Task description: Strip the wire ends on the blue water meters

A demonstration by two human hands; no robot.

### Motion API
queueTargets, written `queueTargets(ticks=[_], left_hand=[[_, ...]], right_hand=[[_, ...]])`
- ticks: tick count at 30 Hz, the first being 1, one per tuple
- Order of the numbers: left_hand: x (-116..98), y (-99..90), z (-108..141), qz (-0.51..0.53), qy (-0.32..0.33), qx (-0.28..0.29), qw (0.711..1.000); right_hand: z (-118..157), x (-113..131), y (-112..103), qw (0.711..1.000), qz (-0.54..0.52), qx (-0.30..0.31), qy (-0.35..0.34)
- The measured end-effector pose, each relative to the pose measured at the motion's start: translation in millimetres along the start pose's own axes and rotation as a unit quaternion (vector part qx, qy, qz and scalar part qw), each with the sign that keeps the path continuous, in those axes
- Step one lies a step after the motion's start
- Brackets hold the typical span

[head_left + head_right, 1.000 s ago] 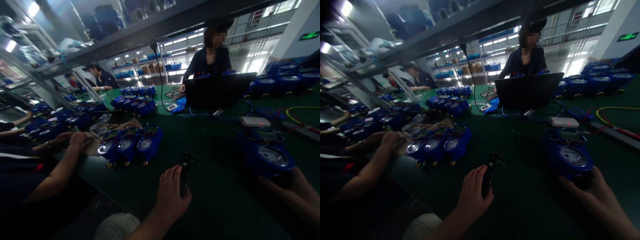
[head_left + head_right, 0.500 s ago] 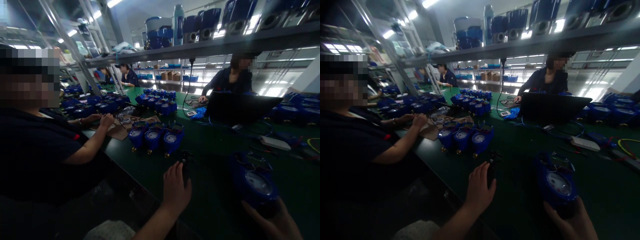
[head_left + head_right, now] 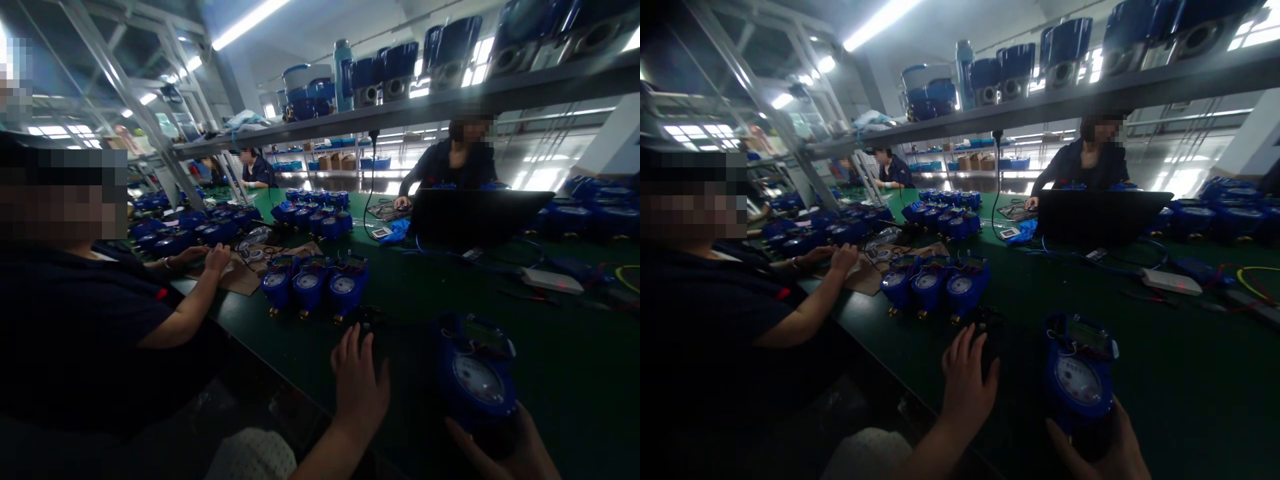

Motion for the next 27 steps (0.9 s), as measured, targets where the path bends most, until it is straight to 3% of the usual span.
queueTargets(ticks=[3,7,9,15,21,27], left_hand=[[-5.1,-6.5,1.4,0.042,0.054,0.015,0.998],[-4.7,-10.5,3.5,0.131,0.128,0.109,0.977],[-1.0,-9.5,4.9,0.167,0.142,0.126,0.968],[7.1,-9.7,7.5,0.268,0.141,0.152,0.941],[10.3,-5.2,4.9,0.233,0.138,0.183,0.945],[11.1,11.9,24.0,0.216,0.01,0.213,0.953]], right_hand=[[11.8,11.1,13.2,1.0,-0.004,0.016,0.003],[19.5,24.3,29.3,0.997,-0.018,0.065,-0.029],[20.7,29.1,37.4,0.996,-0.018,0.081,-0.039],[27.5,46.4,52.2,0.993,-0.046,0.081,-0.074],[26.3,49.4,48.0,0.983,-0.083,0.089,-0.134],[16.2,35.9,36.3,0.977,-0.133,0.141,-0.088]])
Point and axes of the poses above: each hand's wrist, its own z-axis away from the middle knuckle, its own y-axis out of the palm, x = y × z, the point moved 1 cm from there along -z, towards the middle knuckle, and after that the axes turned 11 degrees about -y, right-handed, at the moved point
